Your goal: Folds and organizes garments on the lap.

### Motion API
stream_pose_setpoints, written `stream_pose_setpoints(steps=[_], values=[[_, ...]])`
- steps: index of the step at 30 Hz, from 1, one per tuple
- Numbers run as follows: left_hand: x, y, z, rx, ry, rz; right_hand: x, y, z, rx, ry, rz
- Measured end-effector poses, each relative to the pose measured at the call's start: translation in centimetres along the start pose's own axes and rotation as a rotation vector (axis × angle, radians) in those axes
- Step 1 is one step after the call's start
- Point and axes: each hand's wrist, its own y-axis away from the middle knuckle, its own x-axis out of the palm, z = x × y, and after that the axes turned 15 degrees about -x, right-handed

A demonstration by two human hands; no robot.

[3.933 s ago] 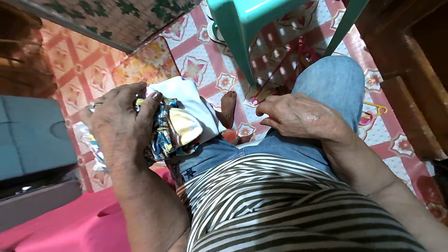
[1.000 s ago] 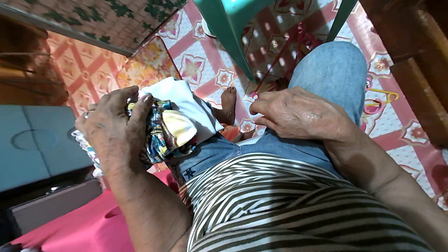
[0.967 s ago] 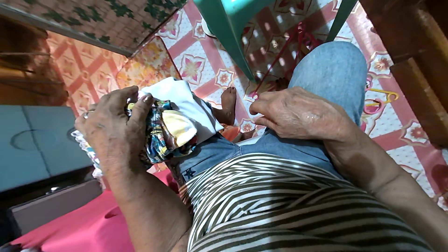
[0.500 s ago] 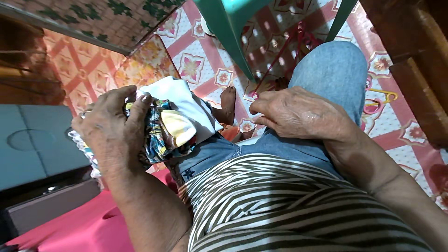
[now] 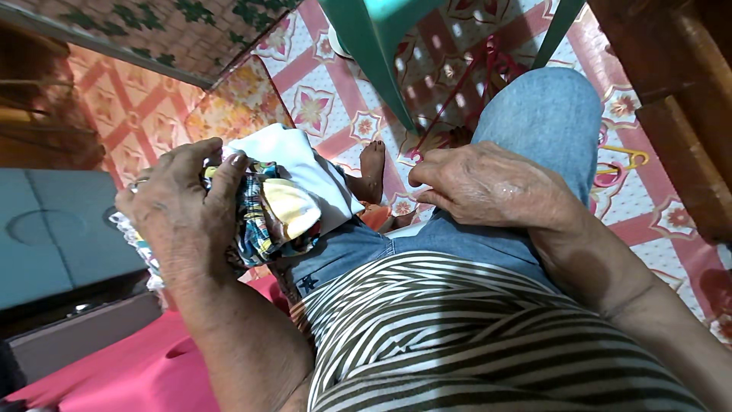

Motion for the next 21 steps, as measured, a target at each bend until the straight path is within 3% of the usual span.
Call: stream_pose_setpoints(steps=[21], values=[[0.19,-0.23,0.31,-0.008,0.008,-0.003,0.03,0.03,0.06,0.000,0.006,-0.002]])
